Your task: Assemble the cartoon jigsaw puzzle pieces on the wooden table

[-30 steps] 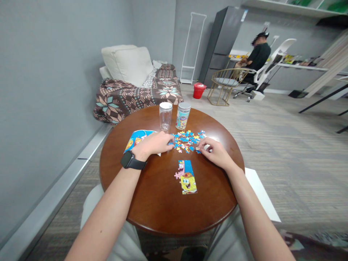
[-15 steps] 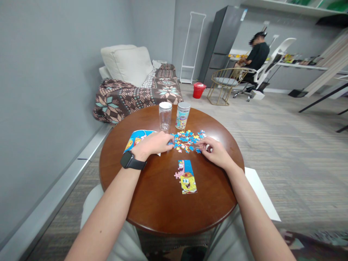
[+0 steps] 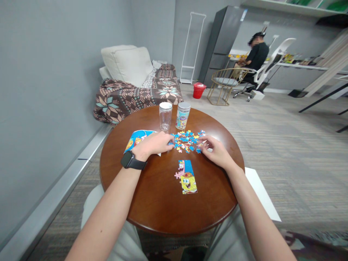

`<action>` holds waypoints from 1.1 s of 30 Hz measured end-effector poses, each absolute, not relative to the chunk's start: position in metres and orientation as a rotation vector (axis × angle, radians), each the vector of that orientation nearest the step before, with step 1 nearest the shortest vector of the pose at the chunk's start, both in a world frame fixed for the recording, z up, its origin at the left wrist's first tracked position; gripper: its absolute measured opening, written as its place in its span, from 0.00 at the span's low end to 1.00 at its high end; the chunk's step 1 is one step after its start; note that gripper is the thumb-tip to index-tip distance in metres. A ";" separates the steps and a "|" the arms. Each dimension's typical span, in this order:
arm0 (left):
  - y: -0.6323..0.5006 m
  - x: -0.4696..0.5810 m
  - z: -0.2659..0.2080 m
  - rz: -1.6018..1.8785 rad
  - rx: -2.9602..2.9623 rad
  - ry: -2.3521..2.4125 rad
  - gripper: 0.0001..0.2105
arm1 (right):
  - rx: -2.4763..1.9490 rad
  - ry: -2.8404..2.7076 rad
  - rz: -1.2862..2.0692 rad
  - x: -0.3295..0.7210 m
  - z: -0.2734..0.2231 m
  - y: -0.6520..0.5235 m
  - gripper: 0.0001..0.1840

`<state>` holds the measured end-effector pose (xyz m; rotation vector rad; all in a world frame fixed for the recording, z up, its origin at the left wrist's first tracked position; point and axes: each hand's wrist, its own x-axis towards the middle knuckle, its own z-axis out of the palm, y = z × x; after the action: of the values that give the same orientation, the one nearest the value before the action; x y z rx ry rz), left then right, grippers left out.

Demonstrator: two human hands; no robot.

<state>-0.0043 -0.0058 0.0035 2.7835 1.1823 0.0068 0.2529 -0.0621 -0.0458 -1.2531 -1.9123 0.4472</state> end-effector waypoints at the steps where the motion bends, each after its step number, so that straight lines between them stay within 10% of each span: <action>1: -0.006 -0.004 0.003 0.009 2.783 1.181 0.13 | -1.255 -1.915 0.460 0.253 -0.045 -0.063 0.15; 33: -0.004 -0.004 0.002 0.011 2.792 1.190 0.14 | -1.231 -1.911 0.452 0.255 -0.048 -0.060 0.06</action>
<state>-0.0039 -0.0044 0.0017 2.7916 1.1903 0.0105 0.2545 -0.0596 -0.0481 -1.2313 -1.9113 0.4520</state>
